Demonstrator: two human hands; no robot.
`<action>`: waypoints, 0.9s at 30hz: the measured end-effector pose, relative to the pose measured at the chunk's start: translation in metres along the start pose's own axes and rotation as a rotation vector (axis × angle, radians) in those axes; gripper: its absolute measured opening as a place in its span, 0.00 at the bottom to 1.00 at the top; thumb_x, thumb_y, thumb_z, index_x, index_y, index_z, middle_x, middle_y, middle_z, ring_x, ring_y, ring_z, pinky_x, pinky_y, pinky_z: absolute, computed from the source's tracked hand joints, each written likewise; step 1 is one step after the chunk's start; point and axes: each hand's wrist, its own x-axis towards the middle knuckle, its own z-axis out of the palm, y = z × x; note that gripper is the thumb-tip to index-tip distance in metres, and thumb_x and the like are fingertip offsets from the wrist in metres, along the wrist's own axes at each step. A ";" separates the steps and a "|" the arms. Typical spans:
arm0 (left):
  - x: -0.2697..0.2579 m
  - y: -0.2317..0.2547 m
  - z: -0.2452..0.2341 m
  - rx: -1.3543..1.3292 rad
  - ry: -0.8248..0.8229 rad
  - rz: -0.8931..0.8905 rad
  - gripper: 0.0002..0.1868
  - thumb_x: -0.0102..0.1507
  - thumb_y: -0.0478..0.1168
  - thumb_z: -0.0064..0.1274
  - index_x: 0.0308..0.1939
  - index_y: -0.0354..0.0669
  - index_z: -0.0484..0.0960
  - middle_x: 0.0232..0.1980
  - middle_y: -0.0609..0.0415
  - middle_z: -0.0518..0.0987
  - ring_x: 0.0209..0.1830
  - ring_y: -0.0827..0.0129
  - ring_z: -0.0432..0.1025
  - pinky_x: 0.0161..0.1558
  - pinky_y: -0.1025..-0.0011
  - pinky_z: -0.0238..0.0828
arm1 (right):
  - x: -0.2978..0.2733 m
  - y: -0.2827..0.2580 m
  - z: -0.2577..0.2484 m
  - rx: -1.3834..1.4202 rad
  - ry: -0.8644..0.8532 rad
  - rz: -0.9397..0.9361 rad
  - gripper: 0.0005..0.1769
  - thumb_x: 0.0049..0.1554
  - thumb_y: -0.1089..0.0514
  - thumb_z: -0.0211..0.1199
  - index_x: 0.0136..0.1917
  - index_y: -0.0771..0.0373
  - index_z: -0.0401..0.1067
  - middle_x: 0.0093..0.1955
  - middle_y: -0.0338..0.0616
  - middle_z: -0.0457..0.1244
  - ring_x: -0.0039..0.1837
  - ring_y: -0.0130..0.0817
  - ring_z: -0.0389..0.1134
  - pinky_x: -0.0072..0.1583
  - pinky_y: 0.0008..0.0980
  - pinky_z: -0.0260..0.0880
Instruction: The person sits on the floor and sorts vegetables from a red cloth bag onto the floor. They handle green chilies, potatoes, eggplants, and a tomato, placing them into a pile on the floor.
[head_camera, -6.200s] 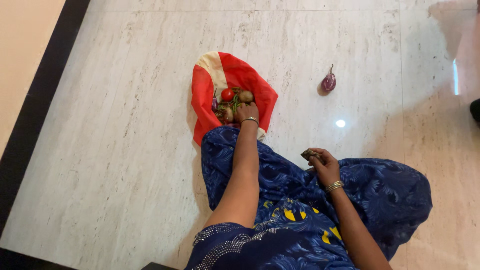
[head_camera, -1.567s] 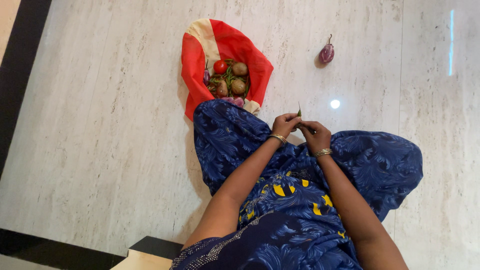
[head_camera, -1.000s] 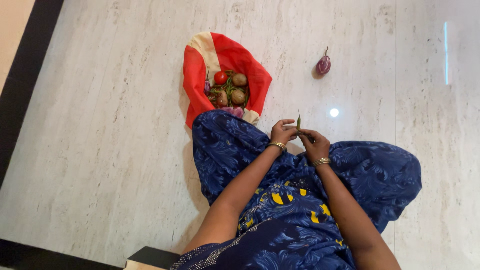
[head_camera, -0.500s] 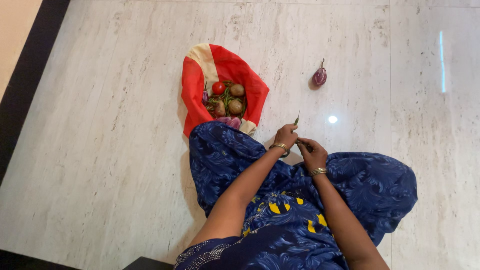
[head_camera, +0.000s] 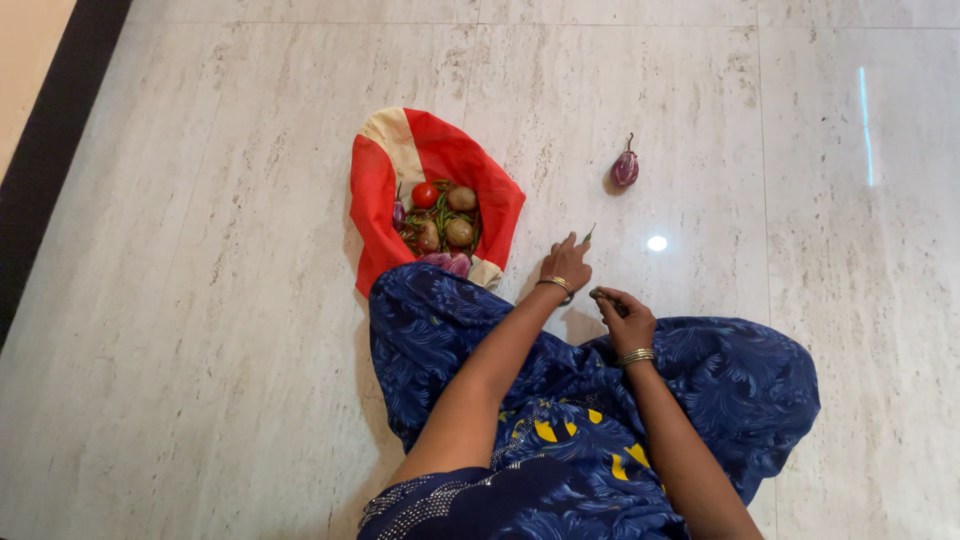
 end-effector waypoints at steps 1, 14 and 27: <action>0.003 -0.003 -0.014 -0.020 0.036 0.033 0.24 0.56 0.41 0.53 0.58 0.54 0.82 0.71 0.47 0.70 0.62 0.48 0.69 0.60 0.54 0.69 | 0.000 0.000 0.001 0.003 -0.007 -0.003 0.13 0.57 0.59 0.69 0.56 0.58 0.81 0.46 0.39 0.74 0.43 0.20 0.73 0.45 0.23 0.75; 0.022 -0.178 -0.162 0.364 -0.059 -0.407 0.20 0.62 0.52 0.53 0.56 0.52 0.78 0.63 0.49 0.71 0.66 0.53 0.64 0.61 0.47 0.62 | -0.010 -0.014 0.009 -0.113 -0.051 -0.007 0.13 0.57 0.57 0.70 0.56 0.57 0.81 0.45 0.39 0.74 0.41 0.22 0.73 0.44 0.23 0.74; 0.031 -0.163 -0.120 0.673 -0.060 -0.344 0.14 0.69 0.45 0.45 0.53 0.56 0.85 0.65 0.56 0.74 0.67 0.58 0.66 0.67 0.40 0.54 | -0.011 0.000 0.008 -0.116 -0.102 -0.089 0.13 0.57 0.57 0.69 0.56 0.58 0.81 0.49 0.39 0.74 0.47 0.21 0.74 0.49 0.23 0.74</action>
